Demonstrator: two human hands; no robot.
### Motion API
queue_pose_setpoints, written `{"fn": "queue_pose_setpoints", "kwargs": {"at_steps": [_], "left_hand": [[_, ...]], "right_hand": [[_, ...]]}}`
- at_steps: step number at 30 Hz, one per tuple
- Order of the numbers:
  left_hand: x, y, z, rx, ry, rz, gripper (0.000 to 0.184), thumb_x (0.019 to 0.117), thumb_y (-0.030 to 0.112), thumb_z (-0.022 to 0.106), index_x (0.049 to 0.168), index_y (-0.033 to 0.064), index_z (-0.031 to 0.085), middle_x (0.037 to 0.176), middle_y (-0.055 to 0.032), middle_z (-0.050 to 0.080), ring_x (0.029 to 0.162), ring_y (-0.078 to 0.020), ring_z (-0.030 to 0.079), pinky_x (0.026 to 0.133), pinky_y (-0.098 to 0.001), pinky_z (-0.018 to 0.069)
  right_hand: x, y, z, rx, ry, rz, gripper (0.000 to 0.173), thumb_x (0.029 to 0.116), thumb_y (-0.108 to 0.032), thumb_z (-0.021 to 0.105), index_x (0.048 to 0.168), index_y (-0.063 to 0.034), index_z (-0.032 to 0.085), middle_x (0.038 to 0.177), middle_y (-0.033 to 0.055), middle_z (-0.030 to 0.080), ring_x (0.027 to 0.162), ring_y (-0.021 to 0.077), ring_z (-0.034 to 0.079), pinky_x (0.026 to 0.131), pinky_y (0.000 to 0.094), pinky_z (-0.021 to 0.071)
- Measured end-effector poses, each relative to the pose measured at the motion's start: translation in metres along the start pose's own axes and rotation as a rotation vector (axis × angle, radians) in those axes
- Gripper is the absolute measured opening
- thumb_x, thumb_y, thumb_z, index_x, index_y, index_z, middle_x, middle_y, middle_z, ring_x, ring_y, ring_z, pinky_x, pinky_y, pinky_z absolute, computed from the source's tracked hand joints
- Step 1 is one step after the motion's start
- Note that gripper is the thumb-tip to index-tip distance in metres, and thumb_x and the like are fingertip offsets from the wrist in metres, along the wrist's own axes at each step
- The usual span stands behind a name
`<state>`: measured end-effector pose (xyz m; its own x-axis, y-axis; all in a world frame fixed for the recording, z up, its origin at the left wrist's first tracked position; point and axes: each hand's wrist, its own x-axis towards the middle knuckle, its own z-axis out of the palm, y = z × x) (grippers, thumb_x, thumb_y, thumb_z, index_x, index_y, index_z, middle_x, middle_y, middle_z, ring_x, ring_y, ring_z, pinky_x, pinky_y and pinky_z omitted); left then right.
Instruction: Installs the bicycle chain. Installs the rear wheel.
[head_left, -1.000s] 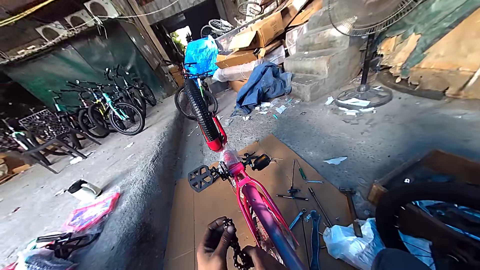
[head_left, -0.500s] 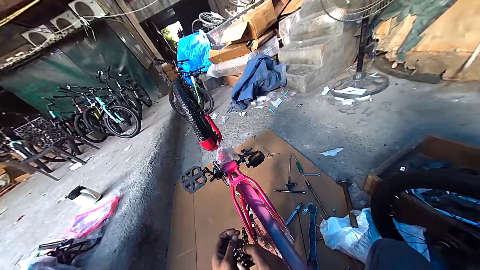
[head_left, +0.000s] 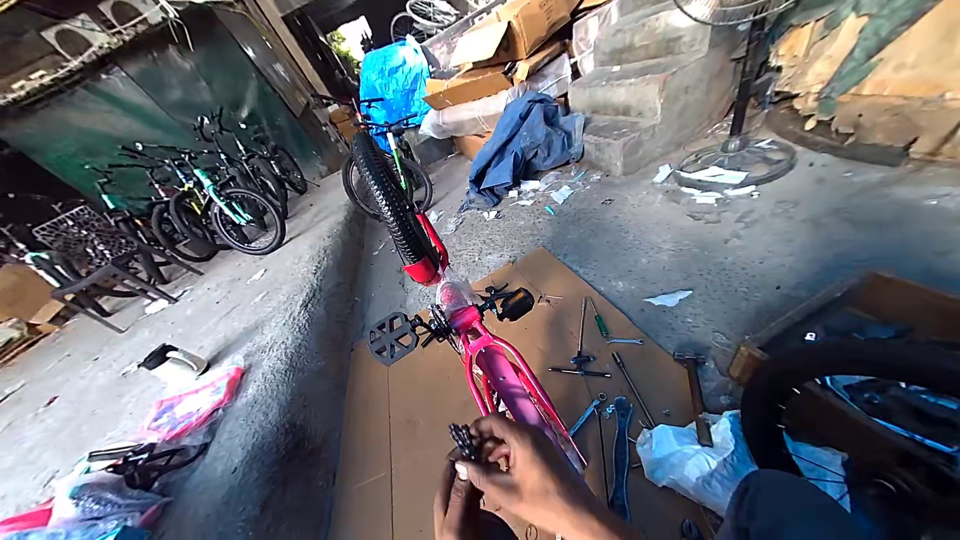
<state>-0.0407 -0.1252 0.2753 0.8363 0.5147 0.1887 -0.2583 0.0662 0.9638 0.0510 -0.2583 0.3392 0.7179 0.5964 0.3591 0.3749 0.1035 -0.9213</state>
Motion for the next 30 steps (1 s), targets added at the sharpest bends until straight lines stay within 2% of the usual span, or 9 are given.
{"fn": "queue_pose_setpoints", "kwargs": {"at_steps": [5,11,15,17,19,20,23,27,30], "left_hand": [[0.033,0.029,-0.001,0.005,0.051,0.164,0.036,0.0972,0.014,0.063,0.128,-0.0042,0.056,0.107,-0.0113,0.072,0.097,-0.0171,0.071,0.089,-0.0352,0.0603],[0.053,0.014,-0.008,0.006,0.159,0.131,0.041,0.0920,-0.001,0.057,0.132,-0.0071,0.052,0.111,-0.0180,0.068,0.098,-0.0218,0.069,0.086,-0.0368,0.0600],[0.069,0.023,-0.014,-0.272,0.086,0.072,0.040,0.0939,0.006,0.052,0.133,0.0004,0.054,0.106,-0.0134,0.072,0.092,-0.0201,0.072,0.080,-0.0373,0.0613],[0.075,0.033,-0.019,-0.333,0.000,0.091,0.039,0.0938,0.002,0.058,0.132,0.0009,0.052,0.105,-0.0141,0.071,0.093,-0.0254,0.073,0.086,-0.0441,0.0617],[0.077,0.041,-0.020,-0.343,-0.064,0.166,0.038,0.0904,0.002,0.065,0.127,0.0100,0.059,0.107,-0.0100,0.072,0.097,-0.0240,0.072,0.091,-0.0449,0.0597],[0.076,0.045,-0.021,-0.363,-0.078,0.194,0.039,0.0871,0.006,0.072,0.125,0.0150,0.066,0.107,-0.0085,0.074,0.097,-0.0229,0.072,0.090,-0.0436,0.0595],[0.072,0.055,-0.025,-0.274,-0.131,0.265,0.042,0.0845,0.021,0.081,0.124,0.0154,0.068,0.102,-0.0076,0.073,0.094,-0.0211,0.072,0.087,-0.0401,0.0606],[0.056,0.064,-0.034,-0.225,-0.211,0.189,0.017,0.0927,0.027,0.068,0.106,0.0189,0.074,0.098,-0.0018,0.071,0.089,-0.0154,0.069,0.083,-0.0355,0.0590],[0.042,0.077,-0.036,-0.273,-0.305,0.104,0.023,0.0945,0.034,0.062,0.102,0.0161,0.074,0.096,-0.0019,0.070,0.087,-0.0155,0.067,0.084,-0.0354,0.0556]], "right_hand": [[0.047,-0.011,-0.007,-0.087,-0.194,0.030,0.046,0.0898,-0.044,0.076,0.118,-0.0100,0.066,0.104,0.0035,0.073,0.094,0.0135,0.071,0.087,0.0364,0.0592],[0.068,0.005,0.019,0.111,-0.079,0.167,0.044,0.0845,-0.042,0.080,0.112,-0.0095,0.066,0.098,0.0030,0.071,0.086,0.0134,0.070,0.081,0.0364,0.0597],[0.029,0.003,0.037,0.076,-0.113,0.176,0.048,0.0873,-0.043,0.078,0.118,-0.0089,0.065,0.102,0.0050,0.072,0.090,0.0157,0.071,0.083,0.0395,0.0611],[0.002,0.002,0.046,0.012,-0.089,0.126,0.045,0.0889,-0.040,0.077,0.119,-0.0087,0.065,0.103,0.0055,0.073,0.090,0.0170,0.073,0.080,0.0417,0.0625],[-0.021,0.002,0.055,-0.055,-0.009,0.053,0.042,0.0901,-0.035,0.078,0.118,-0.0064,0.068,0.105,0.0083,0.074,0.092,0.0196,0.073,0.081,0.0429,0.0620],[-0.030,0.003,0.060,-0.084,0.041,0.025,0.040,0.0909,-0.034,0.077,0.119,-0.0067,0.069,0.106,0.0085,0.074,0.094,0.0197,0.073,0.082,0.0425,0.0615],[-0.045,0.004,0.072,-0.084,0.160,-0.031,0.033,0.0928,-0.025,0.075,0.118,-0.0059,0.070,0.108,0.0095,0.073,0.098,0.0198,0.072,0.084,0.0404,0.0617],[-0.050,-0.002,0.081,-0.036,0.172,-0.080,0.027,0.0945,-0.019,0.072,0.117,-0.0042,0.071,0.108,0.0124,0.073,0.100,0.0240,0.071,0.086,0.0417,0.0604],[-0.052,-0.005,0.082,0.022,0.116,-0.114,0.027,0.0960,-0.018,0.070,0.118,-0.0033,0.069,0.110,0.0145,0.072,0.103,0.0269,0.070,0.089,0.0438,0.0590]]}}
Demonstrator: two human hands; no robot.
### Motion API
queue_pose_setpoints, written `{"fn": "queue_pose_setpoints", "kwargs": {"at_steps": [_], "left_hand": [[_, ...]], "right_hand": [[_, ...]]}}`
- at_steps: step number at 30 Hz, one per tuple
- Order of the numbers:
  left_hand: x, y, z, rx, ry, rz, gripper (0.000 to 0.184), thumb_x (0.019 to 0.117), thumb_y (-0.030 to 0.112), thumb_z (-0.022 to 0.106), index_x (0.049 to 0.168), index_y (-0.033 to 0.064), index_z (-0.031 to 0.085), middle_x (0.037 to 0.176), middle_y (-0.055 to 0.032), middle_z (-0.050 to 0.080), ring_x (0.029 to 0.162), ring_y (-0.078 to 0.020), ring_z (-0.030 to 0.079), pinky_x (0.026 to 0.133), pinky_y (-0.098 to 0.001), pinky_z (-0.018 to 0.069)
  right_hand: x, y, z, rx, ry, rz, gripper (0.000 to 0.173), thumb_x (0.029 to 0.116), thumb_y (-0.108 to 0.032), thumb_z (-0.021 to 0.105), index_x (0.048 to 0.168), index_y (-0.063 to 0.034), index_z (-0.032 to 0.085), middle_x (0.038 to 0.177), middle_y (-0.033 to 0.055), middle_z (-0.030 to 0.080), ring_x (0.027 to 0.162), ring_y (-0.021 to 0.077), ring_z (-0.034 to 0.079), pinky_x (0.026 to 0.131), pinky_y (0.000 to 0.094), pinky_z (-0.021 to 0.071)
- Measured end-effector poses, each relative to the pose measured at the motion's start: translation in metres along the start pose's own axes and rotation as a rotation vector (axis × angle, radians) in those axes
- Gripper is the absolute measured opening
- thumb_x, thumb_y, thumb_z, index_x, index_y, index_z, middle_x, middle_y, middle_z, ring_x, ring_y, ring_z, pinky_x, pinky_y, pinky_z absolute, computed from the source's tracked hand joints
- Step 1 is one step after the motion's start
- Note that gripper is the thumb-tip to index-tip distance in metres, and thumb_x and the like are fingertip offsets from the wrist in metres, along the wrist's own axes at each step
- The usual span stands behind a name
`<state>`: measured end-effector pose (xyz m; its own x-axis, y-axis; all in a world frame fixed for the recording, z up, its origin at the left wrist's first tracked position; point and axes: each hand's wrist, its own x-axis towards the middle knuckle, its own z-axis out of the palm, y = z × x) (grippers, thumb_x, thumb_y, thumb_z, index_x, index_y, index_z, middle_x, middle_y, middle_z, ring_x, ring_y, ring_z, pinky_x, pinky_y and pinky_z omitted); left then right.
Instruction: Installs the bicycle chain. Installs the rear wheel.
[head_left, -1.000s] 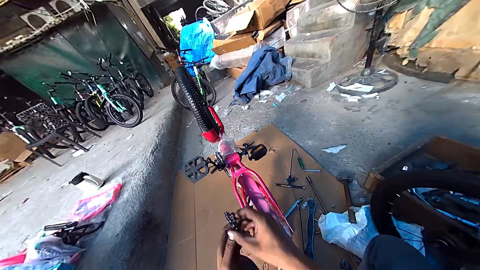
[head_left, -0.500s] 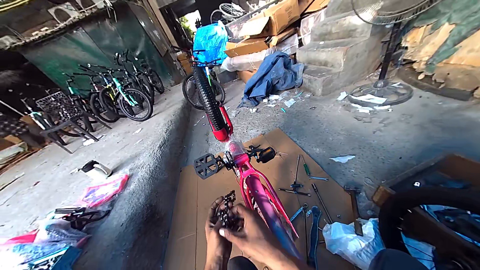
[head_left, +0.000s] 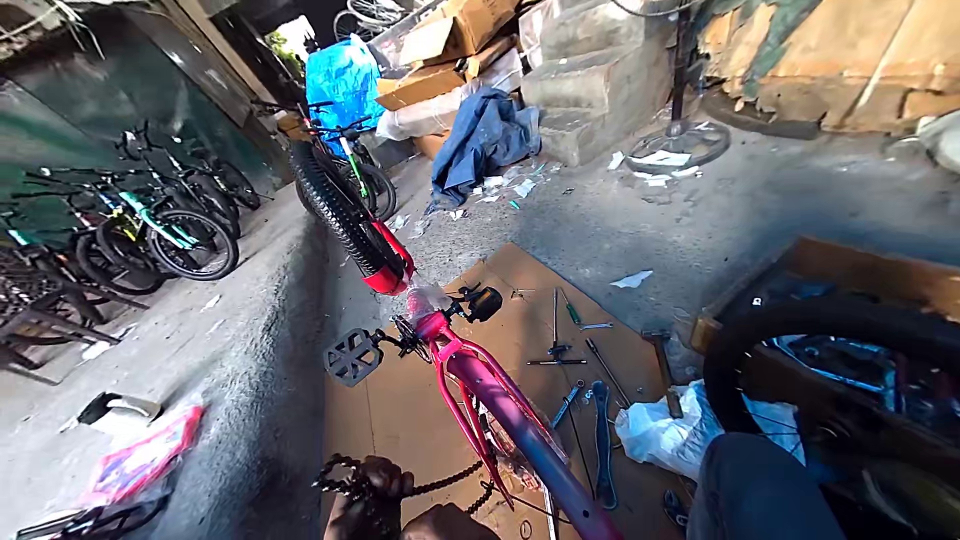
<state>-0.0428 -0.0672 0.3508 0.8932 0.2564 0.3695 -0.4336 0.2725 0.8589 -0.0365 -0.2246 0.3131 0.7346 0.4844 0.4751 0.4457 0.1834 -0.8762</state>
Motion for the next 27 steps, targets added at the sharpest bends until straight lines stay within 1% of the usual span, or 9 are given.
{"fn": "queue_pose_setpoints", "kwargs": {"at_steps": [3,7,9,11,14,17,20,24,27], "left_hand": [[-0.007,0.010,0.004,0.089,0.024,-0.028,0.030,0.0983,0.042,0.059,0.104,0.0160,0.072,0.095,-0.0015,0.068,0.086,-0.0145,0.066,0.084,-0.0344,0.0550],[-0.013,0.013,0.015,0.282,0.149,0.022,0.041,0.1033,0.051,0.052,0.109,0.0142,0.070,0.096,-0.0025,0.070,0.088,-0.0153,0.067,0.085,-0.0364,0.0578],[-0.014,0.012,0.021,0.380,0.151,0.068,0.045,0.1063,0.050,0.046,0.113,0.0126,0.069,0.099,-0.0035,0.071,0.089,-0.0172,0.069,0.086,-0.0381,0.0599],[-0.013,0.009,0.023,0.417,0.134,0.104,0.045,0.1065,0.050,0.045,0.117,0.0128,0.069,0.100,-0.0046,0.071,0.089,-0.0179,0.071,0.084,-0.0378,0.0611],[-0.011,0.003,0.028,0.354,0.120,0.138,0.045,0.1054,0.051,0.048,0.121,0.0131,0.067,0.103,-0.0051,0.071,0.091,-0.0179,0.070,0.086,-0.0364,0.0595],[-0.007,0.000,0.034,0.387,0.084,0.164,0.047,0.1060,0.050,0.046,0.125,0.0129,0.067,0.108,-0.0052,0.073,0.096,-0.0194,0.072,0.089,-0.0375,0.0605],[-0.003,-0.001,0.041,0.491,0.038,0.171,0.051,0.1063,0.052,0.043,0.129,0.0135,0.067,0.112,-0.0056,0.074,0.100,-0.0196,0.072,0.089,-0.0361,0.0603],[-0.001,-0.002,0.038,0.594,-0.052,0.166,0.057,0.1062,0.056,0.040,0.130,0.0113,0.066,0.119,-0.0076,0.071,0.105,-0.0201,0.070,0.092,-0.0355,0.0584],[0.000,-0.002,0.032,0.616,-0.096,0.190,0.053,0.1074,0.053,0.040,0.128,0.0118,0.068,0.119,-0.0079,0.071,0.109,-0.0222,0.069,0.098,-0.0390,0.0564]], "right_hand": [[-0.002,0.006,0.005,0.045,0.000,0.010,0.029,0.0953,-0.024,0.072,0.117,-0.0047,0.070,0.108,0.0121,0.072,0.102,0.0241,0.070,0.090,0.0429,0.0591],[-0.003,0.007,-0.003,0.095,-0.007,0.033,0.033,0.0935,-0.025,0.076,0.118,-0.0048,0.069,0.111,0.0107,0.072,0.105,0.0199,0.070,0.093,0.0400,0.0589],[-0.005,0.007,-0.006,0.088,0.026,0.052,0.029,0.0932,-0.024,0.076,0.116,-0.0063,0.071,0.113,0.0100,0.071,0.108,0.0209,0.068,0.094,0.0396,0.0578],[-0.006,0.005,-0.008,0.095,0.049,0.082,0.022,0.0948,-0.020,0.071,0.112,-0.0067,0.071,0.116,0.0096,0.070,0.111,0.0213,0.066,0.094,0.0385,0.0571],[-0.001,0.001,-0.011,0.151,0.056,0.124,0.032,0.0979,-0.023,0.070,0.121,-0.0014,0.062,0.116,0.0130,0.067,0.101,0.0189,0.070,0.085,0.0355,0.0614],[0.009,0.004,-0.016,0.085,0.091,0.165,0.041,0.0952,-0.033,0.074,0.119,-0.0008,0.063,0.109,0.0138,0.067,0.089,0.0179,0.070,0.074,0.0333,0.0617],[0.015,0.004,-0.021,-0.053,0.079,0.235,0.053,0.0877,-0.048,0.078,0.117,-0.0050,0.067,0.108,0.0132,0.065,0.091,0.0220,0.067,0.074,0.0389,0.0595],[0.019,0.003,-0.022,-0.254,0.156,0.199,0.051,0.0839,-0.054,0.078,0.111,-0.0113,0.069,0.106,0.0086,0.067,0.089,0.0204,0.068,0.067,0.0381,0.0591],[0.020,0.001,-0.025,-0.332,0.173,0.179,0.050,0.0814,-0.054,0.079,0.110,-0.0144,0.070,0.102,0.0042,0.069,0.089,0.0187,0.069,0.068,0.0377,0.0586]]}}
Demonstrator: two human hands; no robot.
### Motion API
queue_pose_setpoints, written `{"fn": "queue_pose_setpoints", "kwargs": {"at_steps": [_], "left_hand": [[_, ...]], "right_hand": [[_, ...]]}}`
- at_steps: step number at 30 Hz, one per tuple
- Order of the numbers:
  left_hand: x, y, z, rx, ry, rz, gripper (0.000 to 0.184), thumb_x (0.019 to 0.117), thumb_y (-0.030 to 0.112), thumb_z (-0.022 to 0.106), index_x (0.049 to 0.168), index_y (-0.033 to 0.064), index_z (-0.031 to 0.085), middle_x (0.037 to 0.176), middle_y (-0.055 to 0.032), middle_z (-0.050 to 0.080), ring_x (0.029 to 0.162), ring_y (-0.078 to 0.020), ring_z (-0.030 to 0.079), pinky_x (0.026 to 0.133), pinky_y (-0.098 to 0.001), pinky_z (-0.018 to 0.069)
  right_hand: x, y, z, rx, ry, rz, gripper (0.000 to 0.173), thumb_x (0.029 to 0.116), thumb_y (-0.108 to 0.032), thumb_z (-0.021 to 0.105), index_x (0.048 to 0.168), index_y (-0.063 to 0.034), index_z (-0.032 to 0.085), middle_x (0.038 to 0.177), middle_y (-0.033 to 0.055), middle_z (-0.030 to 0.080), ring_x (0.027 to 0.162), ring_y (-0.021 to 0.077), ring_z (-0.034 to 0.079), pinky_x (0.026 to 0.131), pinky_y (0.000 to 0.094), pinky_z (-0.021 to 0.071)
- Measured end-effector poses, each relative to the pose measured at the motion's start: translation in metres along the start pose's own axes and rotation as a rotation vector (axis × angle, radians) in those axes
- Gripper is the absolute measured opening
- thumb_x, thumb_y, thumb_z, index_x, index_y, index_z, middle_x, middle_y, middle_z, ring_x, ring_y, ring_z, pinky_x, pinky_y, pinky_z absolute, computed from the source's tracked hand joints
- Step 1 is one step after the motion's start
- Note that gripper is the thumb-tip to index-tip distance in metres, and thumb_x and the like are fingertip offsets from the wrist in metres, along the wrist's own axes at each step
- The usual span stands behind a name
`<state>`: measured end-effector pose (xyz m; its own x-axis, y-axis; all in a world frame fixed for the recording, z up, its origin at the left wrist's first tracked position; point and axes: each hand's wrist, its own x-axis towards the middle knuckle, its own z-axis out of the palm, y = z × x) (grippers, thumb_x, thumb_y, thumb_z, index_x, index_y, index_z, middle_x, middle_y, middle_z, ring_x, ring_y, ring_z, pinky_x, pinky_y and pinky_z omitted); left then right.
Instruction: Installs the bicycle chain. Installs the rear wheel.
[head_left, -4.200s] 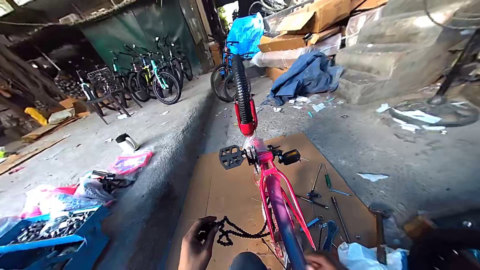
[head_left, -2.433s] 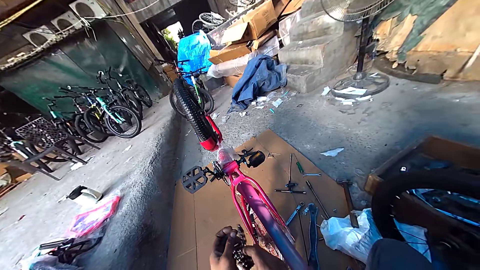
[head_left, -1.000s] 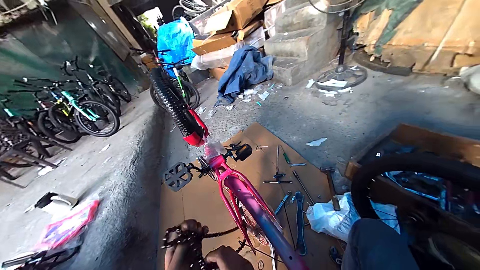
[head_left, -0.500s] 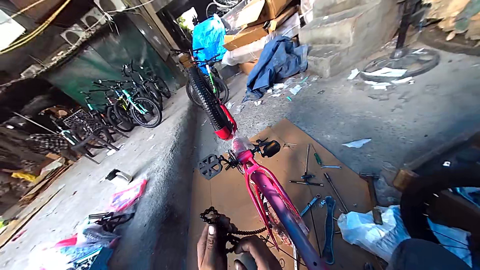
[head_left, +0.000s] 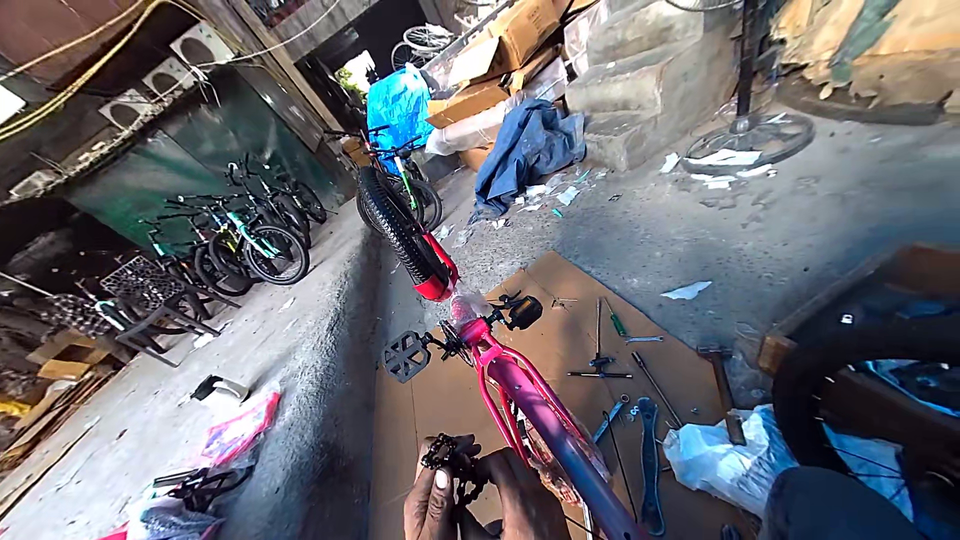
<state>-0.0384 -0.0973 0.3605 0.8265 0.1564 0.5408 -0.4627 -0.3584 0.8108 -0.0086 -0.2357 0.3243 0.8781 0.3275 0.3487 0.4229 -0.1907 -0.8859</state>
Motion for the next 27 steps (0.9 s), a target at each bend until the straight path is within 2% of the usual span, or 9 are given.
{"fn": "queue_pose_setpoints", "kwargs": {"at_steps": [3,6,10,15,17,19,21,23,27], "left_hand": [[-0.003,0.001,-0.005,0.112,-0.012,0.030,0.049,0.1086,0.049,0.040,0.131,0.0150,0.066,0.122,-0.0055,0.071,0.106,-0.0192,0.070,0.097,-0.0373,0.0574],[-0.013,0.001,-0.003,0.217,0.063,0.033,0.050,0.1092,0.048,0.039,0.130,0.0108,0.066,0.104,-0.0035,0.071,0.089,-0.0135,0.069,0.084,-0.0322,0.0603],[-0.021,0.009,0.001,0.354,0.113,0.013,0.048,0.1109,0.041,0.039,0.124,0.0036,0.066,0.100,-0.0014,0.069,0.084,-0.0055,0.064,0.080,-0.0233,0.0569],[-0.006,0.009,-0.007,0.229,0.079,-0.185,0.035,0.1050,0.024,0.054,0.128,-0.0003,0.064,0.100,-0.0055,0.071,0.079,-0.0109,0.067,0.072,-0.0273,0.0594],[0.000,0.005,-0.012,0.178,0.079,-0.301,0.035,0.1042,0.020,0.053,0.131,-0.0002,0.064,0.106,-0.0099,0.073,0.085,-0.0176,0.070,0.077,-0.0336,0.0611],[0.005,0.003,-0.014,0.121,0.101,-0.347,0.035,0.1052,0.020,0.052,0.131,-0.0001,0.065,0.104,-0.0119,0.073,0.087,-0.0203,0.070,0.079,-0.0362,0.0612],[0.012,0.000,-0.013,0.056,0.155,-0.364,0.035,0.1080,0.022,0.048,0.128,-0.0003,0.066,0.095,-0.0120,0.071,0.079,-0.0194,0.069,0.074,-0.0350,0.0606],[0.013,-0.004,-0.010,0.010,0.193,-0.361,0.036,0.1091,0.022,0.045,0.125,-0.0004,0.068,0.088,-0.0106,0.066,0.072,-0.0181,0.064,0.068,-0.0329,0.0583],[0.006,-0.010,-0.012,0.023,0.113,-0.214,0.035,0.1082,0.022,0.050,0.129,-0.0014,0.065,0.100,-0.0118,0.071,0.079,-0.0186,0.069,0.072,-0.0336,0.0617]], "right_hand": [[-0.002,0.002,-0.004,-0.005,-0.020,0.017,0.047,0.0773,-0.049,0.081,0.105,-0.0133,0.069,0.098,0.0056,0.067,0.085,0.0190,0.068,0.064,0.0382,0.0579],[-0.006,0.007,-0.012,0.068,-0.116,-0.005,0.045,0.0782,-0.046,0.082,0.102,-0.0111,0.067,0.096,0.0085,0.065,0.081,0.0212,0.067,0.064,0.0391,0.0572],[0.010,0.014,-0.020,0.119,-0.318,-0.046,0.050,0.0769,-0.042,0.082,0.112,-0.0097,0.065,0.108,0.0110,0.063,0.092,0.0225,0.066,0.075,0.0401,0.0586],[0.050,0.027,-0.017,0.264,-0.507,-0.029,0.049,0.0826,-0.043,0.080,0.114,-0.0095,0.063,0.100,0.0068,0.067,0.089,0.0184,0.067,0.080,0.0412,0.0585],[0.067,0.029,-0.015,0.268,-0.564,-0.003,0.050,0.0837,-0.047,0.078,0.114,-0.0091,0.065,0.095,0.0056,0.070,0.084,0.0189,0.068,0.078,0.0442,0.0587],[0.079,0.032,-0.015,0.340,-0.609,0.030,0.048,0.0855,-0.046,0.078,0.112,-0.0089,0.065,0.095,0.0045,0.070,0.081,0.0171,0.068,0.075,0.0405,0.0587],[0.082,0.033,-0.018,0.491,-0.672,0.090,0.045,0.0886,-0.040,0.079,0.113,-0.0068,0.063,0.099,0.0064,0.069,0.077,0.0169,0.069,0.070,0.0361,0.0611],[0.075,0.034,-0.019,0.682,-0.699,0.185,0.041,0.0904,-0.029,0.080,0.115,-0.0027,0.060,0.103,0.0115,0.069,0.077,0.0229,0.072,0.070,0.0394,0.0648],[0.058,0.035,-0.019,0.844,-0.625,0.307,0.035,0.0922,-0.019,0.077,0.118,-0.0028,0.058,0.108,0.0140,0.067,0.082,0.0264,0.072,0.073,0.0420,0.0649]]}}
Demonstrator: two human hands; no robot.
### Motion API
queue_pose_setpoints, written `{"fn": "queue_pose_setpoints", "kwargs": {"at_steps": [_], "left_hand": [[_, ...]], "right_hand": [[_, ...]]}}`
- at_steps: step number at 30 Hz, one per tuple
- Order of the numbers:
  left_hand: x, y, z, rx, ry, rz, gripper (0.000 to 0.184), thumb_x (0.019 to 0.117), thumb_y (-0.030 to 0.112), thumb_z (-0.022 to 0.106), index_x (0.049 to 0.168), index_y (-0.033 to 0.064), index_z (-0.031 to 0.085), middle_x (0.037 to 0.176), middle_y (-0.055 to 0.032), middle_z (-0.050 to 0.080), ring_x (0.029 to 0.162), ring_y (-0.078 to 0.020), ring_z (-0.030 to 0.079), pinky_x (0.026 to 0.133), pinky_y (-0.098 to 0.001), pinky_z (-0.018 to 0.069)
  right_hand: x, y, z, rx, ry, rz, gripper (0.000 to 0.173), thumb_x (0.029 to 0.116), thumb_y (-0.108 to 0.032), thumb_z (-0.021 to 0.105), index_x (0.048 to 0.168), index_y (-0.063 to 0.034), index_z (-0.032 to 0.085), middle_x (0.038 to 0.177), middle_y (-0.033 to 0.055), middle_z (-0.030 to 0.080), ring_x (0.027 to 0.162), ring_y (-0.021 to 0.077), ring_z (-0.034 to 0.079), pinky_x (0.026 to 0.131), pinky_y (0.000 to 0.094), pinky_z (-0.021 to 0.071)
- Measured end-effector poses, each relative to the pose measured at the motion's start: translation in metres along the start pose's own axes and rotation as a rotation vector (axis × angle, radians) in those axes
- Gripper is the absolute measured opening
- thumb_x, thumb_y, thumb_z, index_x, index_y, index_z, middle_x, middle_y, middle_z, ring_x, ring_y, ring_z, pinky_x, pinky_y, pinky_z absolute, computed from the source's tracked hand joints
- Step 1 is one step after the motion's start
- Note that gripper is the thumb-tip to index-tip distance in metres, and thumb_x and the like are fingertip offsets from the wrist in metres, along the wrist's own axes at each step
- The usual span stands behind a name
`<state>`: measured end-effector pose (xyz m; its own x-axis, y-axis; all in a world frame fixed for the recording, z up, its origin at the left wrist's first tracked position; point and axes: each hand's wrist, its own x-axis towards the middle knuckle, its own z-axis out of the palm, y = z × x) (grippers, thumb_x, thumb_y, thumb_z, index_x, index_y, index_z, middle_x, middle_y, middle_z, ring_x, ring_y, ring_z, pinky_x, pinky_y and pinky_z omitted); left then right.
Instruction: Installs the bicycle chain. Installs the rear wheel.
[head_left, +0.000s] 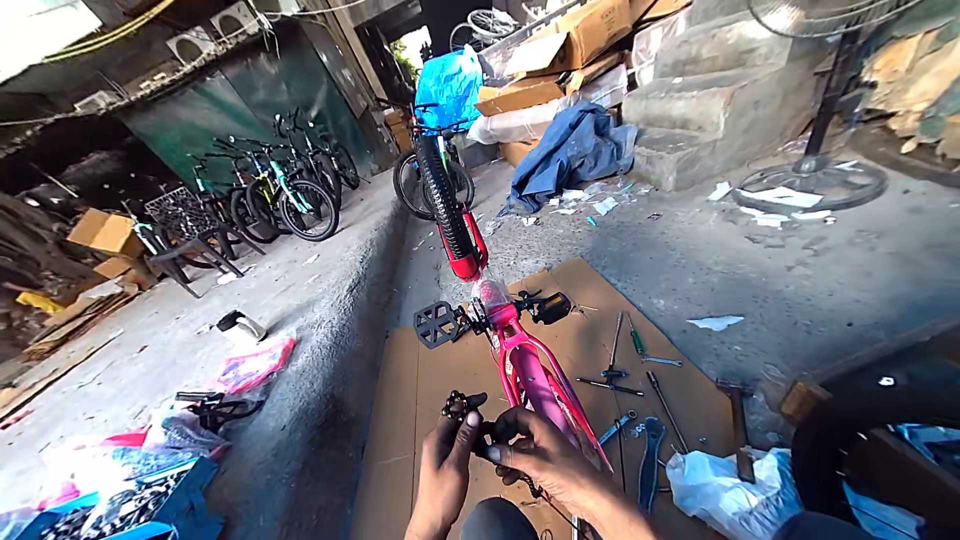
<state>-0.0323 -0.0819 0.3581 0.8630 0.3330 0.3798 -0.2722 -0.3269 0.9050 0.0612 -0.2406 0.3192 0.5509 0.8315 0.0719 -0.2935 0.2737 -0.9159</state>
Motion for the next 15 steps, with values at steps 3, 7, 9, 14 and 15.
{"fn": "queue_pose_setpoints", "kwargs": {"at_steps": [3,7,9,14,15], "left_hand": [[-0.002,-0.004,-0.005,-0.013,-0.050,0.115,0.036,0.1072,0.026,0.054,0.129,-0.0011,0.066,0.109,-0.0111,0.071,0.087,-0.0169,0.070,0.079,-0.0333,0.0614],[-0.003,-0.008,-0.006,-0.030,-0.044,0.139,0.037,0.1070,0.026,0.055,0.129,-0.0023,0.064,0.119,-0.0139,0.068,0.099,-0.0204,0.069,0.087,-0.0362,0.0603],[-0.005,-0.006,-0.001,-0.014,0.009,0.145,0.036,0.1075,0.022,0.053,0.130,-0.0045,0.063,0.115,-0.0144,0.070,0.097,-0.0209,0.070,0.087,-0.0363,0.0608],[-0.012,-0.008,0.022,-0.023,0.194,0.163,0.029,0.1037,0.015,0.059,0.122,-0.0052,0.068,0.109,-0.0132,0.072,0.085,-0.0168,0.071,0.078,-0.0310,0.0626],[-0.015,-0.010,0.025,-0.043,0.212,0.165,0.028,0.1026,0.015,0.061,0.121,-0.0055,0.068,0.109,-0.0142,0.071,0.082,-0.0173,0.071,0.075,-0.0310,0.0634]], "right_hand": [[-0.003,0.001,0.005,0.145,0.045,0.043,0.026,0.0967,-0.015,0.070,0.118,-0.0019,0.061,0.109,0.0154,0.067,0.085,0.0272,0.071,0.075,0.0431,0.0638],[0.009,-0.003,0.001,-0.034,0.044,-0.021,0.026,0.0967,-0.015,0.069,0.117,-0.0006,0.060,0.105,0.0137,0.067,0.078,0.0244,0.072,0.070,0.0403,0.0650],[0.016,-0.007,-0.005,-0.213,0.044,-0.055,0.029,0.0957,-0.018,0.070,0.119,-0.0030,0.062,0.105,0.0103,0.069,0.081,0.0210,0.072,0.071,0.0377,0.0643],[0.027,-0.011,-0.021,-0.644,0.064,-0.200,0.021,0.0945,-0.021,0.066,0.112,-0.0103,0.072,0.107,0.0033,0.071,0.096,0.0107,0.069,0.086,0.0300,0.0593],[0.026,-0.012,-0.022,-0.735,0.070,-0.227,0.021,0.0964,-0.022,0.064,0.112,-0.0113,0.072,0.110,0.0042,0.070,0.099,0.0113,0.068,0.088,0.0300,0.0583]]}}
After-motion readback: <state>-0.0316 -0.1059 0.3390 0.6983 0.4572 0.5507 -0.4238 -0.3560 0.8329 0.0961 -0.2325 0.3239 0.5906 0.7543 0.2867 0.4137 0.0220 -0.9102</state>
